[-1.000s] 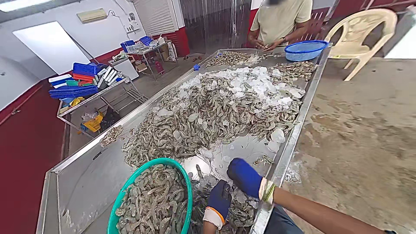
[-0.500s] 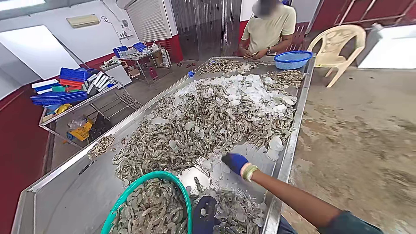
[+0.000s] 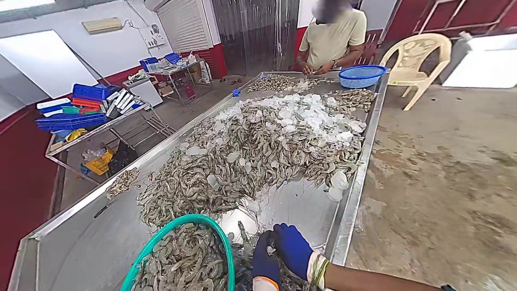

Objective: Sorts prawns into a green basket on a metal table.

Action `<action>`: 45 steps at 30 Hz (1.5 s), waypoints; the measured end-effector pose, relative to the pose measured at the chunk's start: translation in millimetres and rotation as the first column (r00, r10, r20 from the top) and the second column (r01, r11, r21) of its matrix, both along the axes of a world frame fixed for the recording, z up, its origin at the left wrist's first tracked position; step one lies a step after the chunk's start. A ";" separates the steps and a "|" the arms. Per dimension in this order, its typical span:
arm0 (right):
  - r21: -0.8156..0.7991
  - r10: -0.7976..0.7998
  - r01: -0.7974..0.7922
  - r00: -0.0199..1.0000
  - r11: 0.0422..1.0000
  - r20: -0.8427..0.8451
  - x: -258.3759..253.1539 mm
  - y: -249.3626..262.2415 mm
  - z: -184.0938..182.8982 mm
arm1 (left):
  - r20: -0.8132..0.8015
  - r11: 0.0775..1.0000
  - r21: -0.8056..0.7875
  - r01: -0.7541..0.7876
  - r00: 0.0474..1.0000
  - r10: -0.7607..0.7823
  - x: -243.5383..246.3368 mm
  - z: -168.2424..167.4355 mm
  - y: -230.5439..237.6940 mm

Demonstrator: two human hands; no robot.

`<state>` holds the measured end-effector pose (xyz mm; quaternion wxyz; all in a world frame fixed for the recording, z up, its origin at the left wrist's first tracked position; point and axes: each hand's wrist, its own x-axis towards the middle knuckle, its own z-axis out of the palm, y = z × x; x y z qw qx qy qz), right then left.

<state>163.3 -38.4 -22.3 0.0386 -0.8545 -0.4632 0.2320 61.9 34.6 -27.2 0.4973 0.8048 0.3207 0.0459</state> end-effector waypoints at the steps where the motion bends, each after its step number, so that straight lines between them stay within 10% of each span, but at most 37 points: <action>1: 0.039 0.021 -0.023 0.998 0.999 0.053 0.9 -2.4 2.5 | -0.104 1.000 0.016 0.004 0.995 -0.003 4.9 8.0 -2.5; 6: 0.171 0.093 -0.128 0.976 0.977 0.197 18.5 -9.1 -1.1 | -0.364 0.994 0.015 0.111 0.926 -0.098 10.1 28.9 -4.5; 10: 0.009 -0.092 0.092 0.993 0.996 0.080 106.7 1.9 6.4 | -0.070 0.992 -0.105 0.071 0.994 -0.079 -7.4 2.9 12.3; 15: 0.175 -0.329 0.311 0.941 0.934 0.081 223.8 42.2 -18.3 | 0.238 0.948 -0.283 0.145 0.968 -0.077 -17.0 -0.8 17.9; 24: 0.275 -0.284 0.368 0.911 0.888 -0.300 175.1 13.5 2.6 | 0.323 0.950 -0.312 0.012 0.942 0.094 -55.7 4.2 24.8; 33: 0.019 -0.116 0.116 0.993 0.993 -0.003 186.0 -12.6 -9.2 | 0.392 0.900 -0.435 -0.042 0.890 0.231 -56.8 -5.4 5.9; 39: -0.112 -0.378 0.366 0.916 0.924 -0.130 149.3 -27.9 -16.6 | 0.236 0.807 -0.587 -0.063 0.940 0.245 -56.4 13.5 -3.6; 45: 0.122 0.131 -0.127 0.991 0.984 -0.031 163.3 -38.7 -25.3 | 0.274 0.829 -0.559 0.002 0.944 0.183 -56.9 12.6 -7.1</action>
